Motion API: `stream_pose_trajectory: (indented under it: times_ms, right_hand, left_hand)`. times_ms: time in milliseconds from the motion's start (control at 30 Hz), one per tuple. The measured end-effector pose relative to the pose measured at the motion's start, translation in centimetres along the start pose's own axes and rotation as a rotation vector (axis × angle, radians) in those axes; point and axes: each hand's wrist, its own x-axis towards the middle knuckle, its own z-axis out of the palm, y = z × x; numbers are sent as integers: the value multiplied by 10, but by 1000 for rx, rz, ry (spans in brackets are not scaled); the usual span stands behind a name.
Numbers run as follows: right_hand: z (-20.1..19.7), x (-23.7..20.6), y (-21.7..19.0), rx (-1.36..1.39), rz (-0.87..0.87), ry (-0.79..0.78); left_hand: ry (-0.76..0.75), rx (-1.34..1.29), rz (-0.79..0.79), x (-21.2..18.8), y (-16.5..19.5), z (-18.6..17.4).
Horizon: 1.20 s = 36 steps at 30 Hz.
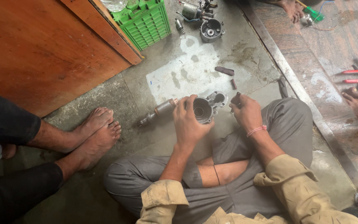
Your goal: The person sits cross-legged on the workshop floor holding an aluminum motor housing casting in their lap and files its edges and mounting surface with a red flat file, turning the casting to file different sides, with an armature and other motor parts lying on the floor beside them.
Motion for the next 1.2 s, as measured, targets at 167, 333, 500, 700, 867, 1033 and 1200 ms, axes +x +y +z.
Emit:
stream_pose_trajectory:
  times_ms: [167, 333, 500, 700, 867, 1033, 1200]
  right_hand:
    - [8, 11, 7, 169, 130, -60]
    - [1, 29, 18, 953, 191, 212]
    - [17, 45, 20, 1050, 123, 0]
    - [38, 66, 24, 659, -3, -35]
    - [43, 78, 24, 588, -22, -69]
    - [49, 85, 24, 440, 8, -95]
    - [60, 86, 31, 600, -61, -18]
  left_hand:
    - [-23, 9, -5, 5, -3, -4]
    - [-50, 38, 0, 14, -11, 0]
    - [-89, 46, -8, 24, -17, 6]
    - [-88, 17, -7, 38, -24, 6]
    - [-123, 30, -37, 46, -31, 10]
    - [-130, 21, -34, 55, -36, 14]
    - [-134, 30, -33, 62, -40, 16]
